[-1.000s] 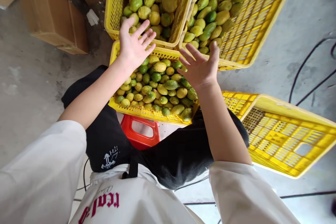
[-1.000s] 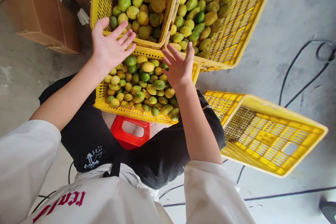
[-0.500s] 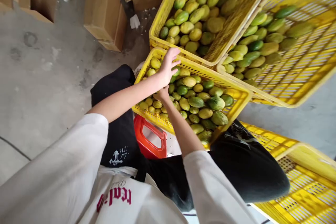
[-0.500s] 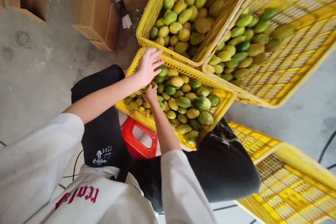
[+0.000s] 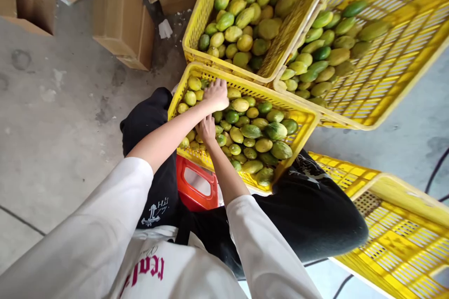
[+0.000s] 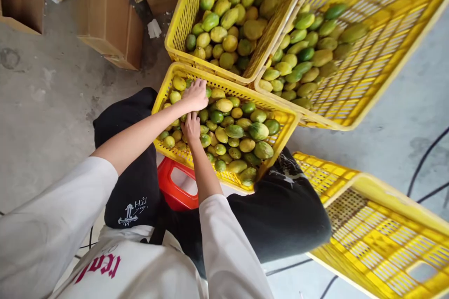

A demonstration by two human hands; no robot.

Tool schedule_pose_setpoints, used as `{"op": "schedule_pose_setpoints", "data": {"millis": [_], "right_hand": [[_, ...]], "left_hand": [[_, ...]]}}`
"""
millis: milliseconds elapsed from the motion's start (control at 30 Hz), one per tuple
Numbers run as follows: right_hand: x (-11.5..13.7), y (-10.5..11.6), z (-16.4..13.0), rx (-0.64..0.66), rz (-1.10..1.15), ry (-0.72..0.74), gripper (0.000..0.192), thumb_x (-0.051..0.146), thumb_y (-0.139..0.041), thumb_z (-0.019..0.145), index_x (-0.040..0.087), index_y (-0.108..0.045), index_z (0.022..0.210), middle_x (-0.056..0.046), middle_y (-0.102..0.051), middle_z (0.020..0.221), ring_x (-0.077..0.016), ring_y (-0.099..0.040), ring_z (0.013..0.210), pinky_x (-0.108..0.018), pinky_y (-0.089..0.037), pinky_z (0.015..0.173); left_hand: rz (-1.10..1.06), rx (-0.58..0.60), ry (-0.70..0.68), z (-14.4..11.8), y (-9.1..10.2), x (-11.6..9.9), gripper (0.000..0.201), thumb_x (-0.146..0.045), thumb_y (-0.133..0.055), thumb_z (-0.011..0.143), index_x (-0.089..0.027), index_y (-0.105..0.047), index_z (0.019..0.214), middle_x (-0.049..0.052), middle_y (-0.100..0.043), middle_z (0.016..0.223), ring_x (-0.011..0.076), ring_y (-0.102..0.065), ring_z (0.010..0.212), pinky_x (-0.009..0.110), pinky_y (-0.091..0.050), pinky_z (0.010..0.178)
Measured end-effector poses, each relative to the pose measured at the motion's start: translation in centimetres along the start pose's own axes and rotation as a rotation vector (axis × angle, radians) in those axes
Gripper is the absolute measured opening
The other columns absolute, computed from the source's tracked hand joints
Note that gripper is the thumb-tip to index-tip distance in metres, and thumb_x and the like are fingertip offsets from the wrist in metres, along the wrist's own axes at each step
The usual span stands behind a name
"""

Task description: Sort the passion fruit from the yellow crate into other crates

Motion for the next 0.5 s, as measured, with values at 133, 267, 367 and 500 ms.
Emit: {"op": "schedule_pose_setpoints", "data": {"millis": [133, 267, 367, 500], "right_hand": [[0.3, 1.0, -0.4, -0.015, 0.102, -0.042, 0.042, 0.016, -0.058, 0.102, 0.003, -0.057, 0.141, -0.03, -0.062, 0.141, -0.0416, -0.059, 0.123, -0.054, -0.05, 0.108], [0.4, 1.4, -1.0, -0.02, 0.198, -0.022, 0.034, 0.02, -0.066, 0.096, 0.008, -0.059, 0.127, -0.027, -0.065, 0.13, -0.0402, -0.062, 0.117, -0.054, -0.05, 0.11], [0.1, 1.6, -1.4, -0.069, 0.333, -0.006, 0.026, 0.026, -0.068, 0.094, 0.014, -0.057, 0.115, -0.022, -0.066, 0.122, -0.0364, -0.064, 0.113, -0.05, -0.052, 0.109], [-1.4, 2.0, -1.8, -0.134, 0.609, -0.109, 0.034, 0.032, -0.076, 0.085, 0.025, -0.046, 0.099, -0.009, -0.066, 0.102, -0.0291, -0.066, 0.096, -0.047, -0.059, 0.096]], "left_hand": [[0.277, 0.061, 0.053, 1.4, -0.1, 1.7, 0.076, -0.004, -0.06, 0.09, -0.002, -0.04, 0.162, 0.025, -0.039, 0.173, 0.0376, -0.037, 0.162, 0.052, -0.027, 0.136], [0.362, 0.117, 0.021, 3.1, -0.5, 2.8, 0.087, -0.012, -0.071, 0.088, -0.009, -0.036, 0.167, 0.025, -0.037, 0.174, 0.0394, -0.04, 0.162, 0.052, -0.032, 0.135], [0.35, 0.041, -0.05, 4.4, -0.9, 3.3, 0.086, -0.026, -0.084, 0.084, -0.014, -0.046, 0.16, 0.024, -0.042, 0.168, 0.0417, -0.042, 0.16, 0.053, -0.033, 0.134], [0.28, 0.016, -0.07, 4.9, -1.5, 3.2, 0.079, -0.02, -0.091, 0.072, -0.016, -0.057, 0.143, 0.023, -0.048, 0.156, 0.0427, -0.054, 0.148, 0.052, -0.041, 0.128]]}}
Point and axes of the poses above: each hand's wrist, its own z-axis towards the middle knuckle, its own y-axis out of the back of the hand, x = y × z, the point moved 3 cm from there along z, towards the middle knuckle
